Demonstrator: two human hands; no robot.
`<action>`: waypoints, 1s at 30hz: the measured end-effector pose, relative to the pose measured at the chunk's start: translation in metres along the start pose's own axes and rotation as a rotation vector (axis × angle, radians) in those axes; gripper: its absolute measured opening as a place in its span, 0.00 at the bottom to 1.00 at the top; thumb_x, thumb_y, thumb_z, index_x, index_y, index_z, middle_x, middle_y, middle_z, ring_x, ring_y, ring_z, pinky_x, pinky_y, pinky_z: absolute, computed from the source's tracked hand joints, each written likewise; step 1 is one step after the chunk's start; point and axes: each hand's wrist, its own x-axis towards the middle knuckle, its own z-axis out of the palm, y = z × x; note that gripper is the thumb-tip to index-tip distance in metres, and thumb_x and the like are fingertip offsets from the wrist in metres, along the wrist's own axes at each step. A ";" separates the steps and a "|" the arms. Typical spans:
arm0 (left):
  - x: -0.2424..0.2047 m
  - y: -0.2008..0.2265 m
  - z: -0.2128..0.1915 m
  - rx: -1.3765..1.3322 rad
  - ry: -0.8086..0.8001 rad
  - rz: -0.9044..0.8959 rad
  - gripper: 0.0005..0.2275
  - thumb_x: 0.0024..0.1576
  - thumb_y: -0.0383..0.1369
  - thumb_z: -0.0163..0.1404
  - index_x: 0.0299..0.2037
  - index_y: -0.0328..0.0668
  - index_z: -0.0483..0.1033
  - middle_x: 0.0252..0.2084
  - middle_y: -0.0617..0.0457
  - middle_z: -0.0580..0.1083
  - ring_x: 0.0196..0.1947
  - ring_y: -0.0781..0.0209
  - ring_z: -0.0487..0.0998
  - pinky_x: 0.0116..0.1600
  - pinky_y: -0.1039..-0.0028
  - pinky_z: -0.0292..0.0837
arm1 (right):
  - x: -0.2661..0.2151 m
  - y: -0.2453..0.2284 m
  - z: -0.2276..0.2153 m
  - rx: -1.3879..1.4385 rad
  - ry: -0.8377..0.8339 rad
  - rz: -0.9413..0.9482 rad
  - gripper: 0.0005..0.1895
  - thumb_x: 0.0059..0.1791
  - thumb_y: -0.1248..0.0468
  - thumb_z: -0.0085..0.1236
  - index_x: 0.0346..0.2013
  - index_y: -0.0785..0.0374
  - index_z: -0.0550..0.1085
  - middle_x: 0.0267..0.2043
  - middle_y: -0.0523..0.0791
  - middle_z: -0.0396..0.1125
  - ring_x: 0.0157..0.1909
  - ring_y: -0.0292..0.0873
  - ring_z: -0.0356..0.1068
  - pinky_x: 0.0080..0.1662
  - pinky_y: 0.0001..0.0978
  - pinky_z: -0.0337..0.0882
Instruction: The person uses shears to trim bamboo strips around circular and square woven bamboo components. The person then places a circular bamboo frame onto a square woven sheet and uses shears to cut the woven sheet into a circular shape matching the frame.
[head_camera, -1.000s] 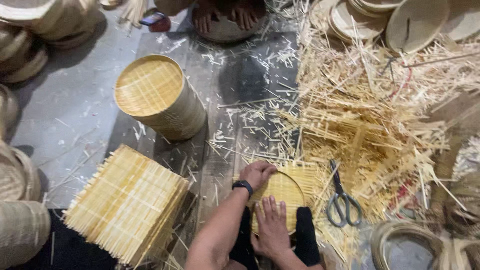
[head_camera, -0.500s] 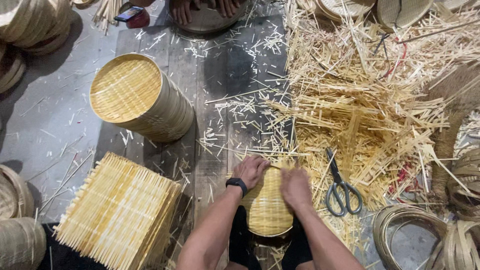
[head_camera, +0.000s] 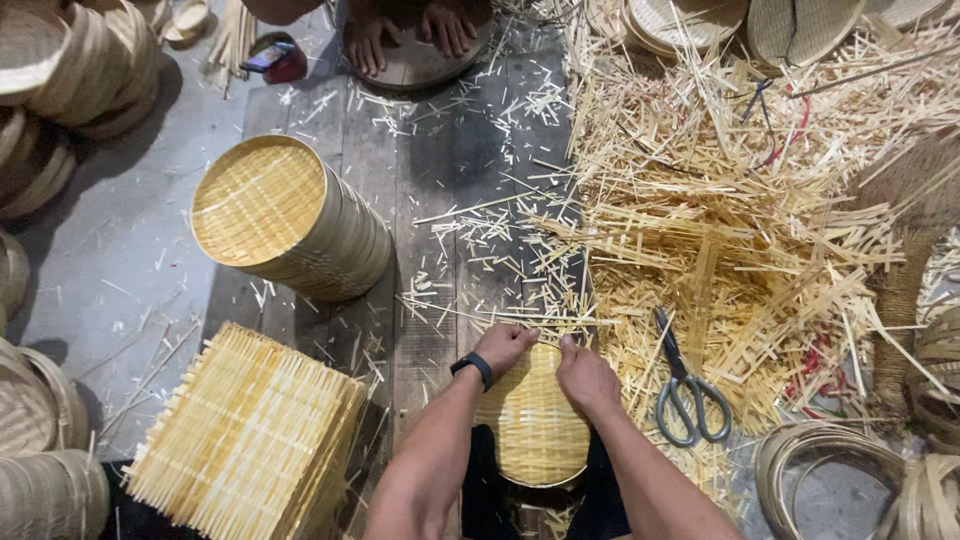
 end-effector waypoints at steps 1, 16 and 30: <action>0.001 -0.004 0.002 -0.015 0.019 0.026 0.24 0.60 0.53 0.50 0.33 0.35 0.81 0.28 0.43 0.77 0.30 0.54 0.74 0.39 0.62 0.70 | -0.005 -0.007 -0.003 -0.173 0.329 -0.174 0.38 0.55 0.37 0.24 0.40 0.60 0.77 0.38 0.54 0.72 0.43 0.53 0.74 0.49 0.55 0.71; -0.003 -0.070 0.008 0.013 0.167 0.108 0.33 0.66 0.57 0.32 0.41 0.30 0.78 0.41 0.28 0.77 0.43 0.36 0.76 0.51 0.54 0.69 | 0.003 -0.048 -0.005 -0.195 -0.157 -0.153 0.31 0.53 0.35 0.26 0.49 0.43 0.76 0.16 0.37 0.46 0.20 0.38 0.46 0.31 0.38 0.62; -0.114 0.040 -0.022 0.034 0.261 0.123 0.23 0.44 0.51 0.67 0.42 0.48 0.76 0.36 0.53 0.78 0.36 0.61 0.80 0.43 0.68 0.81 | -0.097 0.065 -0.184 -0.825 -0.070 -0.505 0.27 0.54 0.43 0.44 0.52 0.61 0.74 0.58 0.51 0.68 0.60 0.52 0.69 0.63 0.46 0.68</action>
